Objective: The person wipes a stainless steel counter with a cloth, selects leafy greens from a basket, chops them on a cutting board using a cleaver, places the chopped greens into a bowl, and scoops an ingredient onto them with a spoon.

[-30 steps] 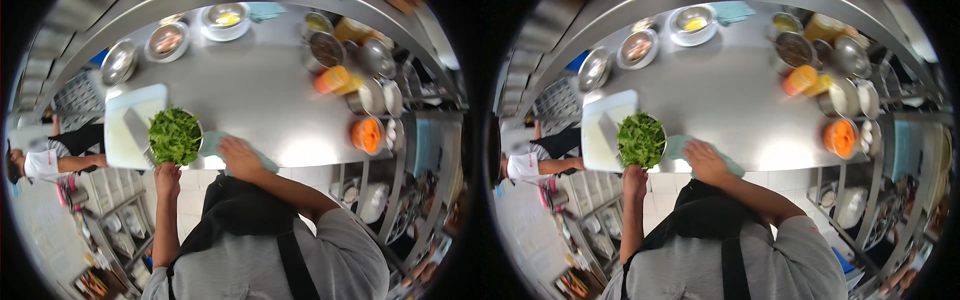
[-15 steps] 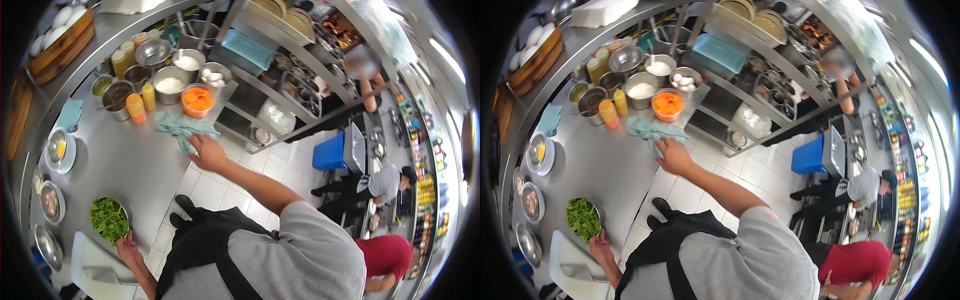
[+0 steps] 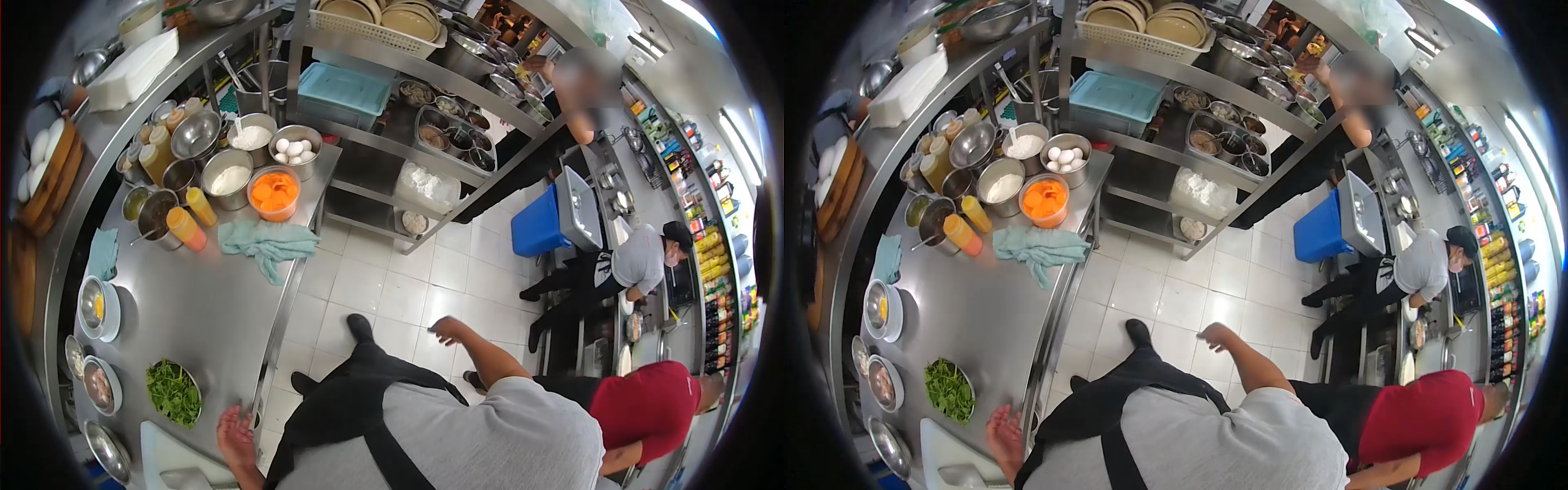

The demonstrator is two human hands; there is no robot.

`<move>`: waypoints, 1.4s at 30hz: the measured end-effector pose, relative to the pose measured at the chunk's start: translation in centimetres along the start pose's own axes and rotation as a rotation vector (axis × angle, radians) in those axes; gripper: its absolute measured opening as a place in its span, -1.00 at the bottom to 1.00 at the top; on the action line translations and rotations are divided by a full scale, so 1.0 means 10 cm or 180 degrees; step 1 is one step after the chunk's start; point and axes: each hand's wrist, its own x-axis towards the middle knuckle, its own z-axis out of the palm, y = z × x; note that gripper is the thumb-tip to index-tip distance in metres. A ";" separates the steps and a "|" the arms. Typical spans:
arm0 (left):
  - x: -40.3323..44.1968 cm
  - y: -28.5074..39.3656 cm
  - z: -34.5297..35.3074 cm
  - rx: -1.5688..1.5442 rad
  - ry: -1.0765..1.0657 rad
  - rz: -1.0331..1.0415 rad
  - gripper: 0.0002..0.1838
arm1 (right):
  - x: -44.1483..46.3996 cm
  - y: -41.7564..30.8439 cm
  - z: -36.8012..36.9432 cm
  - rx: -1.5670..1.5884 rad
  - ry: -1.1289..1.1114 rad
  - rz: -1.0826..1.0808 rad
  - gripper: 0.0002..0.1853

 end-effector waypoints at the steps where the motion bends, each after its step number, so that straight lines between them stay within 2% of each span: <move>1: -0.04 -0.07 0.08 0.0150 -0.0171 -0.0099 -0.50 | 0.39 0.05 -0.22 -0.0282 0.0223 -0.0258 -0.44; 2: -0.07 -0.15 0.20 0.0210 -0.0227 -0.0111 -0.52 | 0.76 0.01 -0.44 -0.0569 0.0447 -0.0517 -0.48; 4: -0.13 -0.38 0.45 0.0329 -0.0306 -0.0137 -0.54 | 0.82 -0.38 -0.94 -0.0925 0.1746 -0.1467 -0.53; 5: -0.16 -0.51 0.60 0.0544 -0.0095 -0.0108 -0.58 | 0.49 -0.77 -1.20 -0.0576 0.2359 -0.1940 -0.55; 7: -0.08 -0.93 0.43 0.1238 0.0010 0.0047 -0.61 | 0.21 -1.45 -1.89 -0.0455 0.2893 -0.2169 -0.61; 10: -0.06 -1.52 0.43 0.2273 0.0383 -0.0418 -0.61 | 0.09 -2.20 -2.99 -0.0339 0.3922 -0.2736 -0.66; 12: -0.10 -1.85 0.46 0.2873 0.0439 -0.0692 -0.61 | -0.04 -2.57 -3.63 -0.0360 0.3989 -0.2303 -0.73; 14: -0.11 -2.08 0.57 0.3237 0.0474 -0.0844 -0.61 | 0.31 -2.80 -4.20 -0.0270 0.4074 -0.2435 -0.75; 16: -0.18 -2.20 0.68 0.3360 0.0551 -0.0946 -0.61 | 0.61 -3.03 -4.61 -0.0728 0.3972 -0.1975 -0.67; 18: -0.27 -2.27 0.78 0.3402 0.0640 -0.1035 -0.61 | 0.55 -3.14 -4.73 -0.0881 0.3892 -0.2051 -0.65; 22: -0.39 -2.29 0.93 0.3418 0.0774 -0.1127 -0.61 | 1.07 -3.25 -5.04 -0.1118 0.3798 -0.1743 -0.64; 28: -0.45 -2.35 0.95 0.3388 0.0855 -0.1204 -0.61 | 1.27 -3.18 -5.25 -0.1467 0.3596 -0.1954 -0.65; 31: -0.41 -2.38 0.91 0.3376 0.0833 -0.1197 -0.61 | 1.01 -3.12 -5.15 -0.1572 0.3480 -0.2311 -0.67; 35: -0.36 -2.37 0.82 0.3367 0.0772 -0.1158 -0.61 | 0.49 -3.11 -5.10 -0.1963 0.3736 -0.2587 -0.75; 38: -0.24 -2.35 0.77 0.3379 0.0672 -0.1128 -0.61 | 0.39 -3.04 -5.14 -0.2526 0.3521 -0.2013 -0.72; 42: -0.02 -2.31 0.72 0.3380 0.0543 -0.1038 -0.61 | 0.08 -2.91 -4.78 -0.2774 0.3068 -0.1659 -0.76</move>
